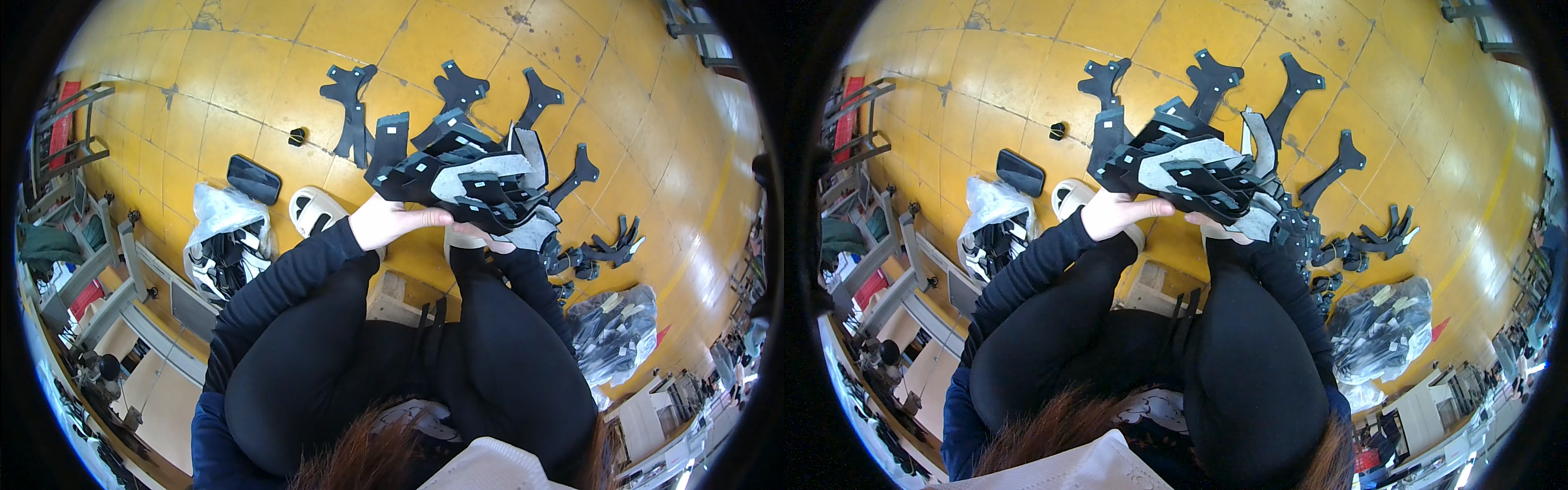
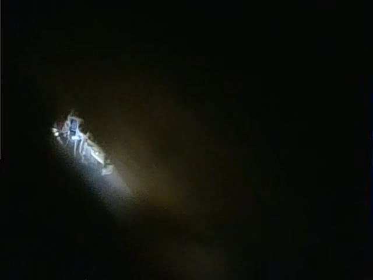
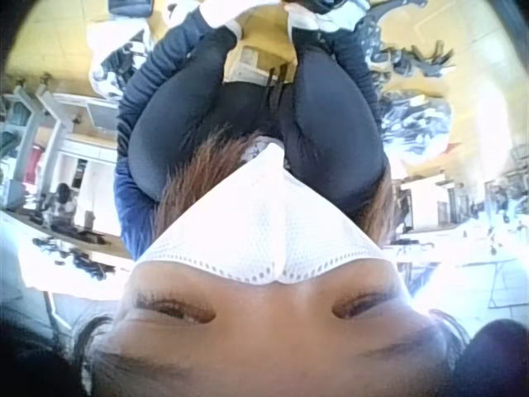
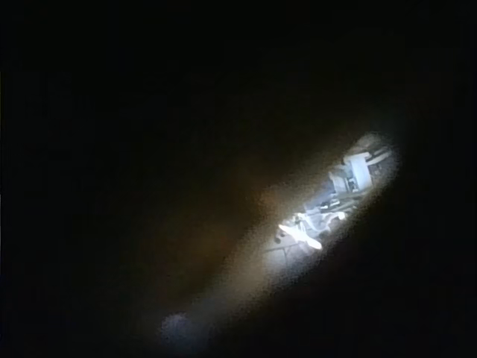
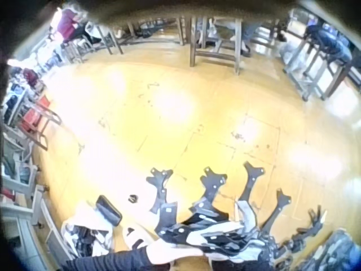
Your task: The person sits on the floor and sorts through a pile of black plastic parts. They pick up individual pieces, separate them, and place them into a small pile on the floor.
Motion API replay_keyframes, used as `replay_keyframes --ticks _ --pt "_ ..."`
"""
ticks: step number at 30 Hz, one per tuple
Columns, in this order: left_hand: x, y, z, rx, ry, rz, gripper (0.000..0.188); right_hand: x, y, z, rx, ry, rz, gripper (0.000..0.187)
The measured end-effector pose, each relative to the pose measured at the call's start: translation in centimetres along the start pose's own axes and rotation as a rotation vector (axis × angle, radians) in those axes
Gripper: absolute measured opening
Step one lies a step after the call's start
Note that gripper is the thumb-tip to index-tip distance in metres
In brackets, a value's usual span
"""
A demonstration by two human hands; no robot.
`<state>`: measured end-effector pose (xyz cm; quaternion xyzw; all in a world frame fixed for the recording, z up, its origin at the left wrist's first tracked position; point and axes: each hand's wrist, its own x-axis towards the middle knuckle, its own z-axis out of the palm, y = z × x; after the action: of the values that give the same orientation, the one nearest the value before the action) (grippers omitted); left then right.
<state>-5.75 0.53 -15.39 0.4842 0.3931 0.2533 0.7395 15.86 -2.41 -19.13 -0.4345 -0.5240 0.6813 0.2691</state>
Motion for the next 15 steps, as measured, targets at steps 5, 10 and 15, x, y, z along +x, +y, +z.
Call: replay_keyframes --ticks 5,10,15 --pt "1.3 -0.4 -1.1 0.626 -0.394 -0.669 0.054 -0.2 1.0 0.8 0.194 -0.097 0.084 0.054" --pt "0.6 -4.9 -1.7 0.914 -0.437 -0.366 0.043 -1.8 3.3 0.2 -0.6 -0.486 0.117 0.047" --pt "-0.9 -3.6 -0.7 0.414 -0.225 -0.425 0.052 -0.9 -7.4 -4.6 -0.454 -0.51 0.216 0.018"
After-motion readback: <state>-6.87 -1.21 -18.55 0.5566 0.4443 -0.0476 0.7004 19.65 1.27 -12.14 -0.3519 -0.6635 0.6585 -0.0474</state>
